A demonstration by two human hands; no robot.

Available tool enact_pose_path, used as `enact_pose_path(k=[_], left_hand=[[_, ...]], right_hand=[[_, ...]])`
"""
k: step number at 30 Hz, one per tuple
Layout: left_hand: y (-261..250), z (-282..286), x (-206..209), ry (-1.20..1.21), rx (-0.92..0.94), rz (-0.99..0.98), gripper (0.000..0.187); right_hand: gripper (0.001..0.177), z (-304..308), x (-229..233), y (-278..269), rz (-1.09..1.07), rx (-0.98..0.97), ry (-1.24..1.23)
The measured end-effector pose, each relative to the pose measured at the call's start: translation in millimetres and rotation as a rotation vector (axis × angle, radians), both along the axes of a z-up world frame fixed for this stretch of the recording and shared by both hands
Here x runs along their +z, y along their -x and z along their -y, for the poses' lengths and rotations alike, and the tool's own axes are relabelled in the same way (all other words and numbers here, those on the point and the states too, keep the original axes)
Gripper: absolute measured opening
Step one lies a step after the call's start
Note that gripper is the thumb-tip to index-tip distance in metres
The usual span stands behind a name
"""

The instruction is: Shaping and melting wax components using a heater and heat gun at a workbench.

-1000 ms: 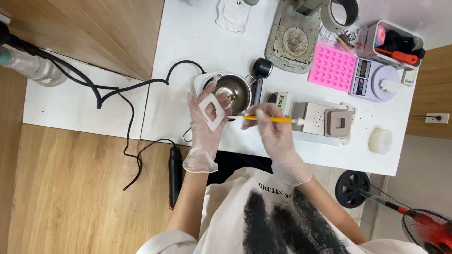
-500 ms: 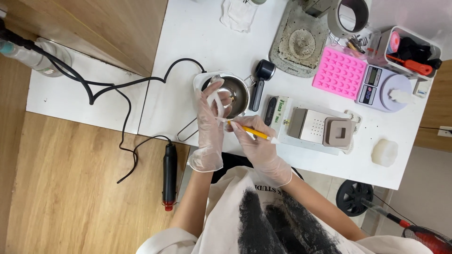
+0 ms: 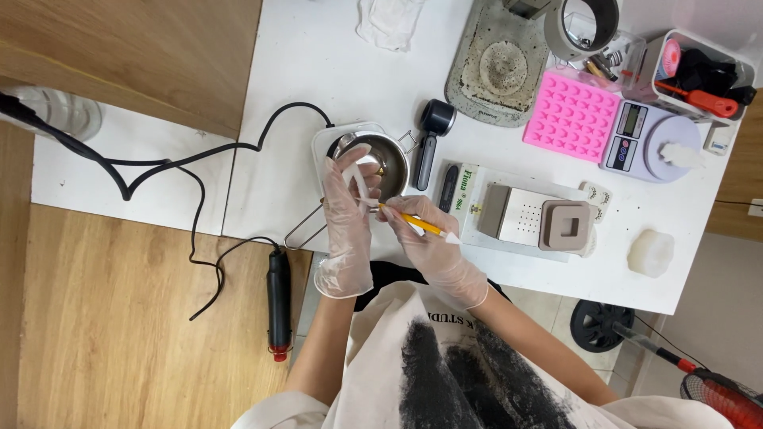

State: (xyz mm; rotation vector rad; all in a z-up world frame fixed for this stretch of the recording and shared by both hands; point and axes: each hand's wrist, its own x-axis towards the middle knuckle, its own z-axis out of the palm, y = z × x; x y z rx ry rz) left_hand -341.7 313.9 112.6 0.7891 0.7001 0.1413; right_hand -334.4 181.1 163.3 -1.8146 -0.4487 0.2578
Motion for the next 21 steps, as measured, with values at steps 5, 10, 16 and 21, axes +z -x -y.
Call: enact_pose_path(k=[5,10,16,21], left_hand=[[-0.5,-0.1,-4.0,-0.004,0.013,-0.009,0.07],[0.1,-3.7,-1.3,0.047,0.005,-0.038,0.069],[-0.9,-7.1,10.2,0.103,-0.047,-0.132,0.069],[-3.1,-6.6,8.6,0.101,-0.049,-0.088,0.072]], right_hand=[[0.012,0.8,-2.4,-3.3,-0.017,-0.023,0.047],[0.012,3.7,-10.4,-5.1,0.08,-0.006,0.051],[0.012,5.9,-23.2,-3.7,0.125,-0.024,0.105],[0.011,5.6,-27.1,-5.4,-0.111,-0.06,-0.1]])
